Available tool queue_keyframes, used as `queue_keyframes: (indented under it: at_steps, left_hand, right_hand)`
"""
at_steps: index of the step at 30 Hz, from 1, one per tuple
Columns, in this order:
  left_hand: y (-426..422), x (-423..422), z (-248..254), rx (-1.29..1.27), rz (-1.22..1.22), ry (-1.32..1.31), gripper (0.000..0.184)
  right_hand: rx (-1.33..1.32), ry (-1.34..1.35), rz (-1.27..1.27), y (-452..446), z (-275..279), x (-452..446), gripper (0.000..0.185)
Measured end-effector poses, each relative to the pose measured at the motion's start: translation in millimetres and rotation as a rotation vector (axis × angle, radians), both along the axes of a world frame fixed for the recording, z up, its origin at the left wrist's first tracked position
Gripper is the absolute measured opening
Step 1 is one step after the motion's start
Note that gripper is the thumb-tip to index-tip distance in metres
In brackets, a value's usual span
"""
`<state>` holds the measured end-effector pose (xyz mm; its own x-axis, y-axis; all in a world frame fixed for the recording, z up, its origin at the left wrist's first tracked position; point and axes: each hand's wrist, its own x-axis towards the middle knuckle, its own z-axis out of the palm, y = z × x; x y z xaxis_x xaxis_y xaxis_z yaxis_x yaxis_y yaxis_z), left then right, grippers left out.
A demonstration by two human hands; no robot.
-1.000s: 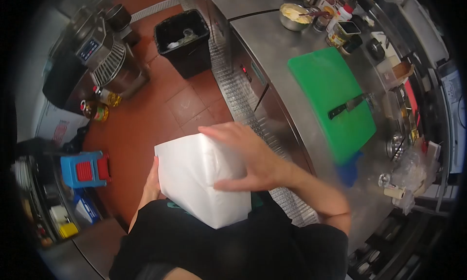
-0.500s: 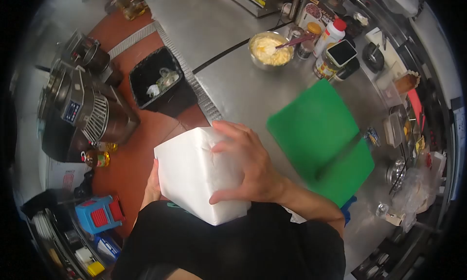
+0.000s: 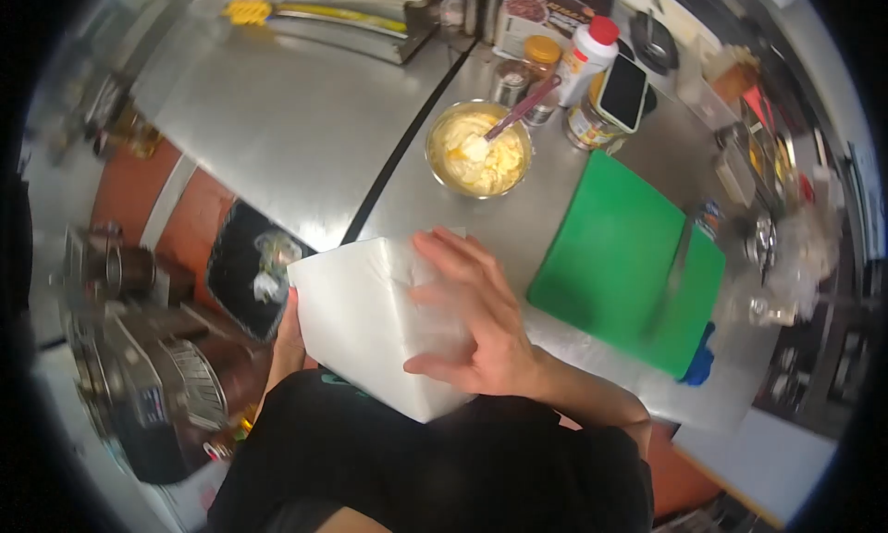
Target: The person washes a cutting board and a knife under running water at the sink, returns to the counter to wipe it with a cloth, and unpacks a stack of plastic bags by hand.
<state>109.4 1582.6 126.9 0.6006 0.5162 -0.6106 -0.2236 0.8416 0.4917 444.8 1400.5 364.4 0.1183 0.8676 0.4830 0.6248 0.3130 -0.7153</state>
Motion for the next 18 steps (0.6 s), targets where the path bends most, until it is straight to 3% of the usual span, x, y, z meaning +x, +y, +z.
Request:
queue_keyframes:
  at_steps: [2,6,8,11,12,14,16,17,18]
  left_hand:
    - [54.3,16.5,2.0,0.021,-0.11,-0.009,0.067]
    - [117.5,58.8,6.1,0.104,-0.284,-0.004,0.067]
    - [124.2,91.5,13.5,0.071,-0.376,-0.05,0.065]
    - [127.8,107.3,2.2,0.326,-0.726,0.035,0.06]
    - [123.5,107.2,7.5,0.56,-0.784,0.12,0.058]
    - [134.4,128.5,68.8,0.995,-1.018,0.364,0.05]
    - [138.7,140.6,106.2,1.754,-0.791,0.579,0.043]
    - [133.4,152.2,140.8,1.568,-0.51,0.423,0.047]
    - [125.2,159.2,184.7,1.435,-0.393,0.263,0.05]
  right_hand:
    - [-0.009,-0.031,-0.093,29.1,18.6,-1.2,0.072]
    - [-0.026,0.268,-0.336,75.6,28.8,-7.1,0.059]
    - [-0.047,0.404,-0.241,86.7,30.9,-9.0,0.051]
    - [-0.053,0.358,-0.211,97.5,57.9,-8.2,0.036]
    - [-0.081,0.335,-0.155,100.8,64.3,-6.2,0.031]
    - [-0.121,0.298,-0.201,110.3,66.9,-15.5,0.025]
    - [-0.149,0.261,-0.224,126.0,66.7,-24.8,0.02]
    - [-0.167,0.184,-0.307,134.9,63.8,-28.1,0.018]
    - [-0.187,0.107,-0.387,143.1,62.3,-30.9,0.016]
